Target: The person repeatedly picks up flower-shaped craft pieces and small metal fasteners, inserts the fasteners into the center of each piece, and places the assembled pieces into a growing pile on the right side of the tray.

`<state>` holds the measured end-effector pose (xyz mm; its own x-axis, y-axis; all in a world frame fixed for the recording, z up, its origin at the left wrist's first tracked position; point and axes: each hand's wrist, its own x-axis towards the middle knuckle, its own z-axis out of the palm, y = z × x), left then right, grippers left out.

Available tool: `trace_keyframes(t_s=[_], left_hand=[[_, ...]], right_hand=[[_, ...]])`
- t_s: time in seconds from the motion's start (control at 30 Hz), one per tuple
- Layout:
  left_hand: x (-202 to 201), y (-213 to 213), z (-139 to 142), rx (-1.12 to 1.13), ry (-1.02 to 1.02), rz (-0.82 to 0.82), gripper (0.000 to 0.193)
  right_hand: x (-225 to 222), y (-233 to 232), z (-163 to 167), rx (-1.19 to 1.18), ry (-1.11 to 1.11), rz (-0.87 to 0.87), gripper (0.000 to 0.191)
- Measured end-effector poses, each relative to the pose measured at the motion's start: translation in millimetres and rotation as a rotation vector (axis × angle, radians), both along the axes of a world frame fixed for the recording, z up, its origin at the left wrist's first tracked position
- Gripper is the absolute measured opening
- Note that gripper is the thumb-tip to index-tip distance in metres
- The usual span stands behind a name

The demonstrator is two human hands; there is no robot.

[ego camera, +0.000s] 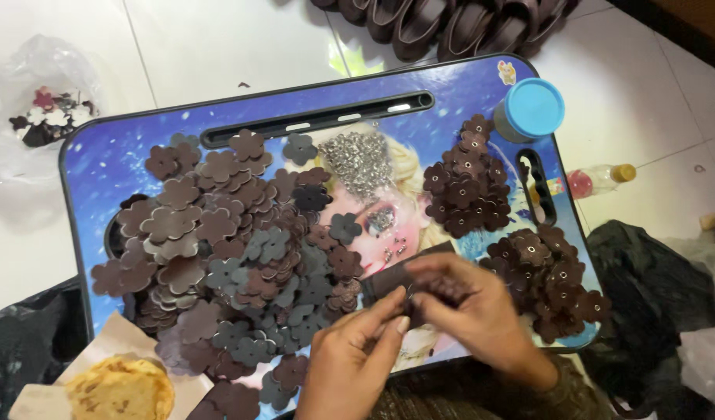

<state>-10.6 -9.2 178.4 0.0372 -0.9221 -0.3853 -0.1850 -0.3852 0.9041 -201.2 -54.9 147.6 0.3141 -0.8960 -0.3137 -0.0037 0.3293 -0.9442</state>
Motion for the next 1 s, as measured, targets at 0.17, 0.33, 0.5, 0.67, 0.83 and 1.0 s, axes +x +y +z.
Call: trace_keyframes(t_s=[0.17, 0.33, 0.5, 0.67, 0.83, 1.0], left_hand=[[27.0, 4.7, 10.6, -0.294, -0.207, 0.027, 0.035], [61.9, 19.0, 12.8, -0.351, -0.414, 0.226, 0.027], [78.9, 37.0, 10.6, -0.161, -0.486, 0.341, 0.022], [85.6, 49.7, 5.5, -0.219, -0.611, 0.355, 0.019], [93.6, 63.9, 2.7, -0.121, -0.643, 0.35, 0.018], [94.2, 72.1, -4.4, -0.273, -0.832, 0.183, 0.02]], right_hand=[[-11.8, -28.4, 27.3, -0.18, 0.183, -0.282, 0.036], [0.1, -44.2, 35.8, -0.663, 0.453, -0.378, 0.032], [18.5, -35.1, 28.0, -0.874, 0.787, -0.007, 0.014], [30.2, -29.5, 25.9, -0.904, 0.782, 0.039, 0.016], [35.2, -30.0, 28.2, -0.966, 0.834, 0.048, 0.015], [35.8, -27.9, 27.3, -0.944, 0.831, 0.038, 0.015]])
